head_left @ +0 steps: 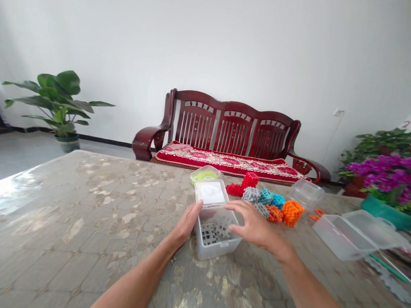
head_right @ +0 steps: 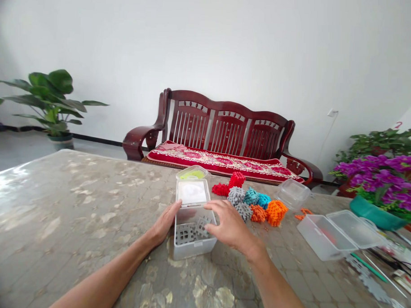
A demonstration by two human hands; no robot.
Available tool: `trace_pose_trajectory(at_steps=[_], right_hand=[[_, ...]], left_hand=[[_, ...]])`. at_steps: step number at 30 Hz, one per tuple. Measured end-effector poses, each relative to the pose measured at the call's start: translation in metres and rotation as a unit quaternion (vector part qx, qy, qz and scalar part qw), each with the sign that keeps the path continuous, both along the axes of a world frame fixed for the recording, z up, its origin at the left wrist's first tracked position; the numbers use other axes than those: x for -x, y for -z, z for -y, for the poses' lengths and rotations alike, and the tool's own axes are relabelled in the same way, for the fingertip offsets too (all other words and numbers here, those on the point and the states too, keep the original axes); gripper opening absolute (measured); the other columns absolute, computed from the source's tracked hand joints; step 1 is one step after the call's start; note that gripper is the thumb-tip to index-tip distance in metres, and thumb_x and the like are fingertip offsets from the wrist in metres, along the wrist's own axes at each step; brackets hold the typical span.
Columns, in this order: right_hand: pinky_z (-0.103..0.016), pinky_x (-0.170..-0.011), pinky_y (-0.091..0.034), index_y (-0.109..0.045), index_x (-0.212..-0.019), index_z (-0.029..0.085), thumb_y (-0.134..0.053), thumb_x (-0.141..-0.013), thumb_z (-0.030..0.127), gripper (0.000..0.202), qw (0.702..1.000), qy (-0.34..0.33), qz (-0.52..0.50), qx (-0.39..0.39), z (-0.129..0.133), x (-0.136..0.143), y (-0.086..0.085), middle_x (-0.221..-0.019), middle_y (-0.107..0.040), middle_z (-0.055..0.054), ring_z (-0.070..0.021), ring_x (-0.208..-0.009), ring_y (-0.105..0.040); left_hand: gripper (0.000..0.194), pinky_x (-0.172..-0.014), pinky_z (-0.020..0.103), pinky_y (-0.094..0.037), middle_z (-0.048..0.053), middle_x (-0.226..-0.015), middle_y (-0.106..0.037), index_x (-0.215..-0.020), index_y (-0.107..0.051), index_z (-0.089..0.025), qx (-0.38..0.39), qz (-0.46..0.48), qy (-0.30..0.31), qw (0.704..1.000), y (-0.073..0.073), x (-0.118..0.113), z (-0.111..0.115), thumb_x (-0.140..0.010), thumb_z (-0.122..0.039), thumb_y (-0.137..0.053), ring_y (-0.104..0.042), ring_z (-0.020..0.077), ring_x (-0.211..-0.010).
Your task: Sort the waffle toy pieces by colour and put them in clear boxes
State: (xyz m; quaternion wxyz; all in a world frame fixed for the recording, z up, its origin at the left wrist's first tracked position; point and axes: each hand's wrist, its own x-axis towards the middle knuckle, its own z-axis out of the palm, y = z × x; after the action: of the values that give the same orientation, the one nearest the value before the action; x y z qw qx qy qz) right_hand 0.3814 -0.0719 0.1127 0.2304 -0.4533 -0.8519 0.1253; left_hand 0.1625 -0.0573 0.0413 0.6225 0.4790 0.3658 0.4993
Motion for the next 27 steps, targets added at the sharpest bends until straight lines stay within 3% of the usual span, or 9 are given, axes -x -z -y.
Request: trace_pose_trajectory(at_steps=[3, 7, 9, 17, 23, 27], right_hand=[[-0.043, -0.107, -0.04, -0.067, -0.116, 0.023, -0.06, -0.075, 0.02, 0.041, 0.998, 0.051, -0.028, -0.011, -0.007, -0.015, 0.004, -0.125, -0.066, -0.007, -0.0235, -0.118, -0.057], [-0.041, -0.099, -0.046, -0.069, -0.109, 0.022, -0.053, -0.079, 0.022, 0.034, 0.983, 0.169, -0.07, 0.008, -0.012, -0.036, 0.009, -0.115, -0.07, -0.006, -0.0228, -0.107, -0.063], [-0.038, -0.093, -0.05, -0.07, -0.108, 0.023, -0.052, -0.081, 0.023, 0.032, 0.981, 0.18, -0.078, 0.017, -0.009, -0.04, 0.009, -0.11, -0.071, -0.006, -0.0223, -0.102, -0.064], [-0.041, -0.106, -0.039, -0.071, -0.112, 0.027, -0.044, -0.097, 0.028, 0.03, 0.995, 0.01, 0.087, -0.041, 0.016, 0.003, -0.013, -0.12, -0.066, -0.007, -0.0227, -0.124, -0.051], [-0.051, -0.117, -0.017, -0.07, -0.092, 0.022, -0.037, -0.099, 0.021, 0.034, 0.965, -0.077, 0.233, -0.091, 0.013, 0.015, -0.004, -0.097, -0.073, -0.003, -0.0251, -0.131, -0.042], [-0.05, -0.116, -0.016, -0.068, -0.09, 0.022, -0.036, -0.1, 0.02, 0.034, 0.957, -0.085, 0.26, -0.096, 0.012, 0.014, -0.002, -0.092, -0.073, -0.002, -0.0248, -0.132, -0.041]], left_hand=[[0.071, -0.097, 0.044, -0.052, 0.015, -0.108, -0.075, -0.121, -0.067, -0.009, 0.018, -0.001, 0.001, 1.0, 0.002, 0.0, -0.001, -0.084, -0.068, -0.05, -0.069, 0.032, -0.106], [0.07, -0.098, 0.045, -0.051, 0.015, -0.105, -0.076, -0.122, -0.067, -0.011, 0.017, 0.002, -0.001, 1.0, 0.004, 0.001, -0.002, -0.084, -0.068, -0.051, -0.068, 0.0318, -0.107], [0.069, -0.098, 0.045, -0.051, 0.014, -0.105, -0.076, -0.122, -0.067, -0.011, 0.016, -0.001, -0.002, 1.0, 0.005, 0.001, -0.003, -0.085, -0.067, -0.05, -0.068, 0.0317, -0.107], [0.065, -0.101, 0.042, -0.05, 0.013, -0.114, -0.073, -0.117, -0.069, -0.009, -0.021, 0.0, 0.002, 1.0, -0.001, 0.0, 0.001, -0.087, -0.063, -0.049, -0.067, 0.0305, -0.109], [0.068, -0.1, 0.044, -0.051, 0.013, -0.11, -0.075, -0.122, -0.067, -0.008, 0.001, 0.015, -0.001, 1.0, 0.005, -0.002, -0.003, -0.086, -0.063, -0.051, -0.069, 0.0311, -0.106], [0.068, -0.099, 0.043, -0.051, 0.013, -0.112, -0.074, -0.122, -0.067, -0.009, 0.0, 0.013, 0.001, 1.0, 0.009, -0.002, -0.005, -0.086, -0.064, -0.05, -0.068, 0.0307, -0.106]])
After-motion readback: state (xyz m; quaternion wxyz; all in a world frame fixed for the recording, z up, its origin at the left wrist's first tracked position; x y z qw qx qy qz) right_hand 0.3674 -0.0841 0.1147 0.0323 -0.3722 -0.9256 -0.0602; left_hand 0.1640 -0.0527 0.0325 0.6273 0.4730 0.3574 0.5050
